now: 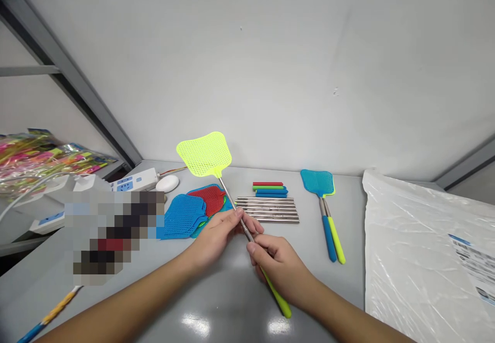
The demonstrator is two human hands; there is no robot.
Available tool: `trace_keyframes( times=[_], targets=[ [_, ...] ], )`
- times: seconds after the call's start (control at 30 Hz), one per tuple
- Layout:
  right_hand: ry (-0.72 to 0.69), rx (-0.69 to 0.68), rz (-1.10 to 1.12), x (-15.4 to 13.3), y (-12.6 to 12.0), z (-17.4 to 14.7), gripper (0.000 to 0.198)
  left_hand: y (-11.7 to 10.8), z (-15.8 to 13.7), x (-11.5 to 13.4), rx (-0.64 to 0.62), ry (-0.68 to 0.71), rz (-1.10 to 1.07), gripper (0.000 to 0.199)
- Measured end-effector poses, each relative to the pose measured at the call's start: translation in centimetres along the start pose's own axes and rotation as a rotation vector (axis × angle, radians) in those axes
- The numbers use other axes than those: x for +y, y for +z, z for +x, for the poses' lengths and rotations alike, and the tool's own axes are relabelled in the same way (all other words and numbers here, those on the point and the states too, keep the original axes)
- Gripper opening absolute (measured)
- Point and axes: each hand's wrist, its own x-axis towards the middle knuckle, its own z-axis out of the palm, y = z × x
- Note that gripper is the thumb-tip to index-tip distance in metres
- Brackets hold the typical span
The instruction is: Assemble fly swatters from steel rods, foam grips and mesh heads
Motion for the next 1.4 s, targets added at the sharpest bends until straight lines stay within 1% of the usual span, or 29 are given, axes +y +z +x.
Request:
trace_keyframes(
  times=[0.17,0.3,0.4,0.57,0.7,0.77,0.93,1.2,1.4],
  targets=[
    [-0.026,0.005,-0.022,-0.2,-0.1,0.0,0.044,-0.6,0.3,0.3,0.114,0.111,-0.006,0.043],
    [-0.032,0.001,-0.049,-0.2,-0.2,-0.1,0.044,-1.2,0.5,0.9,0.191,0.151,-0.008,0.041],
    [-0.032,-0.013,-0.057,0.0,-0.1,-0.1,0.043,-1.4,0.6,0.9,0.172,0.126,0.015,0.043],
    [-0.039,0.002,-0.117,0.3,0.0,-0.1,0.041,-0.9,0.3,0.7,0.094,0.072,0.161,0.045],
    [-0.071,0.035,-0.138,0.4,0.0,0.0,0.041,-0.3,-0.1,0.5,0.006,-0.029,0.221,0.044],
    [-0.071,0.044,-0.121,0.5,-0.1,0.0,0.042,-0.3,-0.2,0.5,-0.006,-0.051,0.212,0.044],
    [-0.053,0.043,-0.018,0.5,-0.1,0.3,0.045,-0.4,0.1,0.0,0.051,0.0,0.107,0.042],
    [-0.087,0.028,-0.027,0.0,0.0,0.4,0.045,-0.4,0.4,-0.1,0.139,0.067,0.018,0.038],
    [-0.093,0.016,-0.101,-0.4,-0.2,0.2,0.044,-1.3,0.9,0.7,0.24,0.129,-0.055,0.038]
  ],
)
